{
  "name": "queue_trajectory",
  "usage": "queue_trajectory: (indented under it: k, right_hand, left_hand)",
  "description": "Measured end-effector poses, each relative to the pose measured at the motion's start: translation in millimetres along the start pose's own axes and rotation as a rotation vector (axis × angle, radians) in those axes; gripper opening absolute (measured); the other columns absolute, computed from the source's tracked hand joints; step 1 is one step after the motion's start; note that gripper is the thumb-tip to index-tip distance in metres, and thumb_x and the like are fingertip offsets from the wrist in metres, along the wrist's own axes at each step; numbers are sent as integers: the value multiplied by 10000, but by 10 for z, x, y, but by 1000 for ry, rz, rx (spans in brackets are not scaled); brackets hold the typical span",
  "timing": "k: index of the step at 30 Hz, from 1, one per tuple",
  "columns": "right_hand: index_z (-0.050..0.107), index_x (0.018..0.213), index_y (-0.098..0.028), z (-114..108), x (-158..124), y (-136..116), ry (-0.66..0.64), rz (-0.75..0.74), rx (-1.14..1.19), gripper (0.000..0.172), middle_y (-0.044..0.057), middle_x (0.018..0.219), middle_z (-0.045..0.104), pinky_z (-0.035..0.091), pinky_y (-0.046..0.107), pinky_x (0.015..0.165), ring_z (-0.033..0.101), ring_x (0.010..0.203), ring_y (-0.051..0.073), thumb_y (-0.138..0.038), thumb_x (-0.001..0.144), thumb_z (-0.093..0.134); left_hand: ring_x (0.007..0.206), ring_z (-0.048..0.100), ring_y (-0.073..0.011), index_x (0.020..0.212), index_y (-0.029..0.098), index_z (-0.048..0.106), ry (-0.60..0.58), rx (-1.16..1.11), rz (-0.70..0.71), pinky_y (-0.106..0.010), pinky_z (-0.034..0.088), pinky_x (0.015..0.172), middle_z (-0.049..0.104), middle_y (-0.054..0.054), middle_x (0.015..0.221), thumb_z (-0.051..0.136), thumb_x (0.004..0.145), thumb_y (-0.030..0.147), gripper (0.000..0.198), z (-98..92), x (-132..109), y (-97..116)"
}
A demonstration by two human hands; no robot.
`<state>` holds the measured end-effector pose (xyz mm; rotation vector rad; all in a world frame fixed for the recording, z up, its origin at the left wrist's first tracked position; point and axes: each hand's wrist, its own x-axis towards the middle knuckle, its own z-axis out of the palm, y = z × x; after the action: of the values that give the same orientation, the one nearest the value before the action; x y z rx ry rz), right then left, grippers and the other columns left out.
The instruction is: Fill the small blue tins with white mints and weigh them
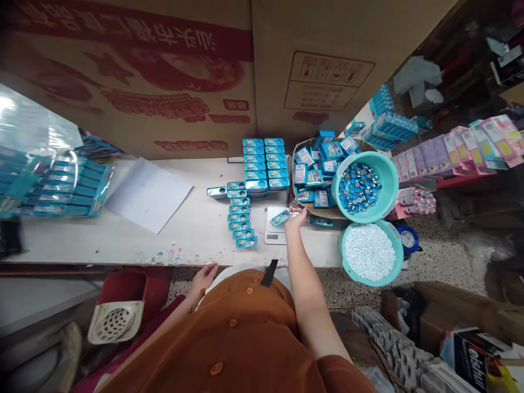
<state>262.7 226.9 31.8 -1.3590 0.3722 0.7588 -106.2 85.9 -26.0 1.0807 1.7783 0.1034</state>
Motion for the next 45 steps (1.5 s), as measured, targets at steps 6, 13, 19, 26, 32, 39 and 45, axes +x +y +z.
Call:
queue_trajectory:
  k: [6,13,19,26,32,39,45]
  right_hand:
    - [312,551,-219,58,-40,21,27,-56,-22,394,-59,434,428,490,192,508,625,539,105,-360,917,348]
    - [321,560,-225,74,-59,16,56,-74,-36,383,-70,405,392,474,187,472,604,498,104,-361,916,354]
    - [328,564,-226,122,-72,20,49,-73,-49,386,-72,401,406,458,184,453,563,452,94,-384,912,378]
    - [322,577,-225,127,-73,-84,72,-51,-37,380,-82,408,374,454,175,460,540,439,79,-384,919,364]
    - [337,587,-220,67,-109,-166,78,-32,2,365,-77,448,406,442,170,443,516,431,65,-368,918,374]
    - [332,600,-220,-13,-101,-164,44,-16,-19,376,-72,468,432,458,166,465,526,443,63,-387,937,334]
    - [370,628,-217,-67,-136,-166,40,42,13,345,-59,520,489,451,149,449,517,448,50,-347,943,314]
  left_hand:
    - [979,645,-237,952,154,657,4,-73,-11,-339,490,897,703,-106,1028,511,770,387,330,27,37,-43]
    - [993,640,-233,988,133,647,-12,-87,-37,-341,479,927,695,-114,1049,509,781,380,350,47,62,-51]
    - [982,648,-222,975,149,650,-11,-110,-18,-335,495,910,702,-104,1030,509,788,386,333,96,105,-114]
    - [962,645,-227,980,136,652,-20,-72,-20,-335,487,896,699,-120,1021,507,778,391,356,80,94,-48]
    - [980,636,-224,984,139,646,-48,-40,-40,-328,474,904,695,-115,1042,499,783,376,344,34,59,76]
    - [960,649,-218,933,152,656,-43,-30,-19,-316,487,886,710,-95,1005,509,776,356,296,32,70,111]
    - [947,655,-223,920,169,667,-44,-9,-17,-328,494,880,717,-83,988,512,784,358,280,9,54,140]
